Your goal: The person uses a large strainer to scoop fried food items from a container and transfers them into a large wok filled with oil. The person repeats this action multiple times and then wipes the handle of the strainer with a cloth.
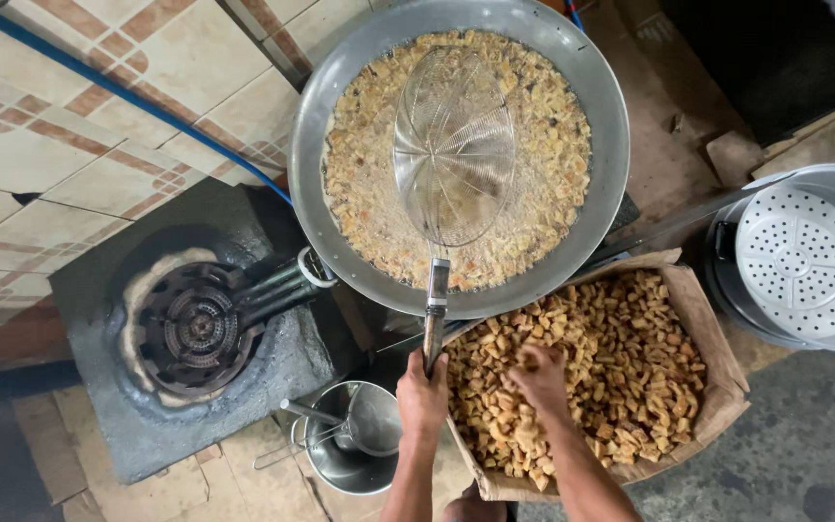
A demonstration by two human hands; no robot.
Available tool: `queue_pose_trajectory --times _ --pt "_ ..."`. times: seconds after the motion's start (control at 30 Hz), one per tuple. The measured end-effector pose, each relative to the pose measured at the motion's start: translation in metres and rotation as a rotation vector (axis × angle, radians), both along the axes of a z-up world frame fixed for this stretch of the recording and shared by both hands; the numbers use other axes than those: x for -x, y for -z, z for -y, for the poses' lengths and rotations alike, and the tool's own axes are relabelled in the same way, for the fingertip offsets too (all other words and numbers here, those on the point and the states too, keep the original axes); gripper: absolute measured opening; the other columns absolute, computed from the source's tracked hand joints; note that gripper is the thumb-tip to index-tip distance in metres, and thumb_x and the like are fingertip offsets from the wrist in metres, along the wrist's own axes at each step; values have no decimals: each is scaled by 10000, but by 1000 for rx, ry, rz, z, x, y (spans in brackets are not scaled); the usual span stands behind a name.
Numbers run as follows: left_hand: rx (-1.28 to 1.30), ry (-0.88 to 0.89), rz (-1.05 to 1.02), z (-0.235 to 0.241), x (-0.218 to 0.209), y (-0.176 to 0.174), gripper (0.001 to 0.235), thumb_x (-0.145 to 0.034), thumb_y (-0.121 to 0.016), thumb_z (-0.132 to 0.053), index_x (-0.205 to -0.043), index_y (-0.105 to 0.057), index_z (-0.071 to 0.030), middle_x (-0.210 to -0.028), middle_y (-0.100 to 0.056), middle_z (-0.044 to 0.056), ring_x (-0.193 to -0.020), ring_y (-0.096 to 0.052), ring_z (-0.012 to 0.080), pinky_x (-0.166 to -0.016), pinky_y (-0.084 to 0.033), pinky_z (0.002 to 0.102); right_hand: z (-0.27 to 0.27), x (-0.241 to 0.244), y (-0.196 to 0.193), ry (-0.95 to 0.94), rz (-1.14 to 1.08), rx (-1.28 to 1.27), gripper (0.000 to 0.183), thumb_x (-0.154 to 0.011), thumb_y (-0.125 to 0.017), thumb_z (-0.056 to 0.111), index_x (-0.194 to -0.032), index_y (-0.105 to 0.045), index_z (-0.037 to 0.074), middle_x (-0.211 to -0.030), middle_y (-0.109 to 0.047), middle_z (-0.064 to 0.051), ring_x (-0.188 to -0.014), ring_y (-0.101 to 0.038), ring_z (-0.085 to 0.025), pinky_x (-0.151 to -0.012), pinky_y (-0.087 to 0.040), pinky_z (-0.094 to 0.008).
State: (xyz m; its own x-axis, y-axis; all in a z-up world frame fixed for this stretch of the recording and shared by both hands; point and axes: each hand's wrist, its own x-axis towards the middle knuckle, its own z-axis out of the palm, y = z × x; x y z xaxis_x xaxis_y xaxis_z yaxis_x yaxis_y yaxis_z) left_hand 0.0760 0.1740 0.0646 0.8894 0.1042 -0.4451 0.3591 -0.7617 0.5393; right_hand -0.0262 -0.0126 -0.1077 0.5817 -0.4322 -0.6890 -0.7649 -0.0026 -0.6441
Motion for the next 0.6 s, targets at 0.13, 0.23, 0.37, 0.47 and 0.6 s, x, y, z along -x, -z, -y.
queue_pose_trajectory --times 0.13,0.23,0.37,0.47,0.6 --pt "54 2 87 3 3 15 376 -913 -703 -391 -1150 -655 -102 -861 -725 248 -825 -683 479 -706 -539 537 18 27 8 239 60 -220 499 -937 -688 185 -1421 -574 141 -1252 -715 -270 -968 -734 -311 -640 -595 -307" --pt "39 18 57 5 5 15 375 -922 -706 -398 -1124 -654 -87 -858 -726 245 -835 -683 475 -713 -536 537 25 32 14 729 0 -396 381 -989 -574 171 -1369 -584 149 -1202 -615 -76 -970 -653 -243 -735 -600 -389" --pt "92 -28 56 6 5 6 359 -912 -692 -395 -1095 -668 -88 -845 -742 226 -821 -712 449 -718 -553 516 30 47 19 852 31 -580 362 -961 -600 189 -1317 -601 120 -1156 -642 -115 -934 -677 -272 -694 -598 -379" --pt "38 7 -21 7 4 -3 387 -940 -676 -428 -1119 -648 -85 -855 -732 228 -814 -706 447 -720 -549 516 36 67 10 951 67 -702 353 -941 -619 202 -1279 -613 98 -1122 -663 -144 -908 -695 -294 -664 -596 -371" --pt "21 -20 -35 8 6 -11 378 -939 -682 -427 -1116 -667 -94 -861 -742 229 -831 -703 446 -730 -543 520 39 72 5 1087 100 -866 348 -914 -645 220 -1227 -630 69 -1077 -690 -182 -872 -718 -323 -623 -594 -361"
